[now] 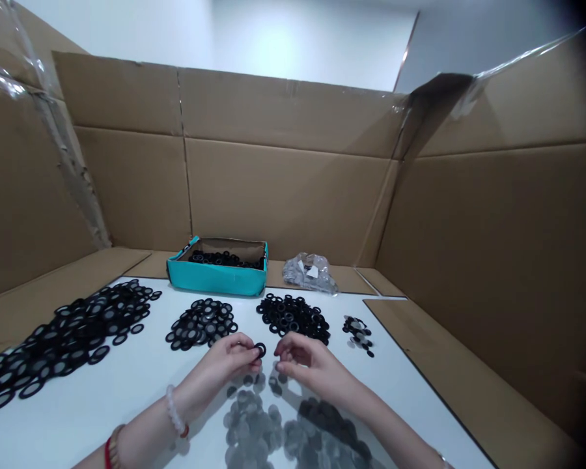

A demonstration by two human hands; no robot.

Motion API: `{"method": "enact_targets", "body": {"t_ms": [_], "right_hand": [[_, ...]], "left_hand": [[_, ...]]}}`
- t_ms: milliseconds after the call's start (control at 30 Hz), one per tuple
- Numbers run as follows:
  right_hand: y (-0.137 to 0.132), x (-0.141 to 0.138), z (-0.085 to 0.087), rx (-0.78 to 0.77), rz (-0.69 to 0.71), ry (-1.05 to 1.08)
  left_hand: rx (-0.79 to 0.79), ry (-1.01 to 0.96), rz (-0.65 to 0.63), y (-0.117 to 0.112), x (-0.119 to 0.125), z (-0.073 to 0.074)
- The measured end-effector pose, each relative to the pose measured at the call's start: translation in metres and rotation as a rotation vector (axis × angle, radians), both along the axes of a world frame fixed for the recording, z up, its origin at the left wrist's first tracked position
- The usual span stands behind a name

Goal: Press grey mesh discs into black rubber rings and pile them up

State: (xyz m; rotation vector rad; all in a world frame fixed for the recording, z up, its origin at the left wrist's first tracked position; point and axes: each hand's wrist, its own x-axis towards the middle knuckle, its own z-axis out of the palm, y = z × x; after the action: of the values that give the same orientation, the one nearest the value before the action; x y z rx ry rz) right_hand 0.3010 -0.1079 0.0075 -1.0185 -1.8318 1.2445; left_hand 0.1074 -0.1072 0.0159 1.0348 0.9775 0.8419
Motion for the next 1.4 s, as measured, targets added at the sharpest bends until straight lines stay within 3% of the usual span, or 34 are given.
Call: {"method": "enact_targets", "body": {"t_ms": [133, 433, 667, 900, 1033, 1200, 1267, 1400], "right_hand": [[0.0, -0.01, -0.009, -0.127, -0.097, 0.224], [-0.003, -0.015, -0.014, -0.232, -0.14, 0.253], [-0.013, -0.021, -0.012, -0.188, -0.2, 0.279], [-0.017, -0.022, -0.009, -0.125, -0.135, 0.251], [-0.017, -0.022, -0.011, -0.074, -0.154, 0.229], [-0.017, -0.016, -0.009, -0.055, -0.072, 0.084], [-0.017, -0.014, -0.007, -0.034, -0.065, 0.015], [-0.019, -0.013, -0.002, 0.058, -0.072, -0.084]], "left_hand": [[0.049, -0.002, -0.064, -0.005, 0.006, 0.0], [0.38, 0.091, 0.02, -0.007, 0.014, -0.019], [0.194, 0.063, 0.186, -0.012, 0.015, -0.007], [0.19, 0.009, 0.226, -0.019, 0.019, -0.007], [0.266, 0.065, 0.15, -0.015, 0.016, -0.01], [0.608, 0.323, -0.095, -0.015, 0.004, -0.001], [0.69, 0.461, -0.138, -0.017, 0.001, 0.002], [0.66, 0.48, -0.169, -0.021, 0.003, 0.002]]}}
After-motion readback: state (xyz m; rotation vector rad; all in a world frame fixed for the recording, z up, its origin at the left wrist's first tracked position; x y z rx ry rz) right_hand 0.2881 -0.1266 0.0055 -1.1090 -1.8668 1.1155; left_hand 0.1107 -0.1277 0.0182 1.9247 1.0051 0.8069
